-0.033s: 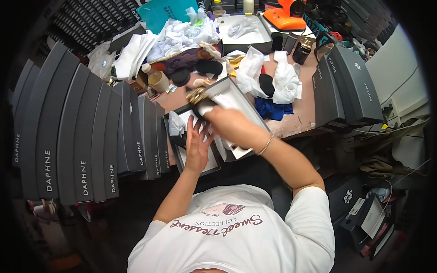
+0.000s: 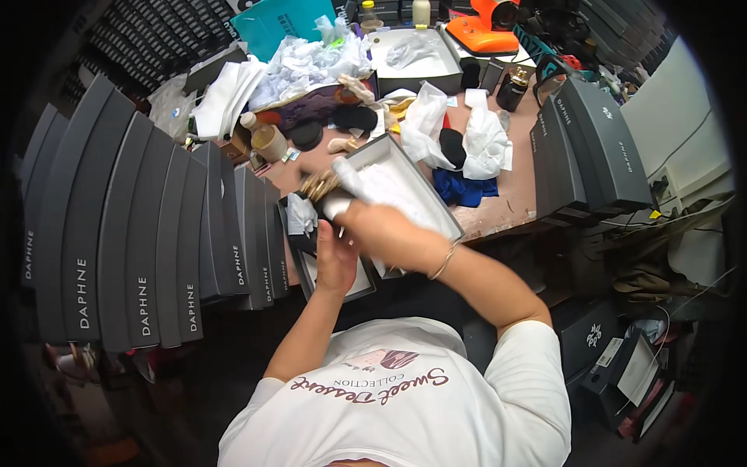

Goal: Packing a pair of high-heeled shoes into a shoebox with protective paper and foam inserts.

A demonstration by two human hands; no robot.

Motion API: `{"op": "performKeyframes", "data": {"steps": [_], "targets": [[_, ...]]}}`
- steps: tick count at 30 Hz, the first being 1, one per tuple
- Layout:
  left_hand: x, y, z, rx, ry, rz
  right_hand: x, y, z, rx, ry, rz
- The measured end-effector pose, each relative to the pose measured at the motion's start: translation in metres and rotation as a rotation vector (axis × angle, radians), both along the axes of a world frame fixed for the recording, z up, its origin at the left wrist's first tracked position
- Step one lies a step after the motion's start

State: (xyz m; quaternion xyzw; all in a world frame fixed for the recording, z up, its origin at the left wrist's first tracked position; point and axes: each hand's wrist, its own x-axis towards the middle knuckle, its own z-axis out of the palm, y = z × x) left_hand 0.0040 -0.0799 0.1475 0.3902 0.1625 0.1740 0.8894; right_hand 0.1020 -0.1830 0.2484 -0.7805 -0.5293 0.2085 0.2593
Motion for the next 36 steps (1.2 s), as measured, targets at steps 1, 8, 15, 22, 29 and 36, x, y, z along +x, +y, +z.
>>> {"op": "performKeyframes", "data": {"steps": [1,8,15,22,29,36], "targets": [[0.000,0.006,-0.009,-0.115,-0.014,-0.038,-0.019,0.001,-0.008,0.088,-0.062,0.073],[-0.074,0.065,-0.027,-0.289,-0.050,-0.390,0.058,-0.025,-0.107,0.234,-0.258,-0.413],[-0.124,0.016,-0.006,-0.458,0.123,-0.581,0.087,-0.012,-0.221,-0.241,-0.480,-0.499],[-0.130,-0.006,-0.016,-0.403,0.158,-0.463,0.068,-0.026,-0.135,0.330,-0.249,-0.525],[-0.120,0.003,0.011,-0.279,0.115,-0.560,0.004,-0.042,-0.030,0.314,0.331,-0.130],[-0.126,-0.012,-0.007,-0.153,0.307,-0.440,-0.038,-0.062,-0.059,0.182,1.147,-0.058]]}}
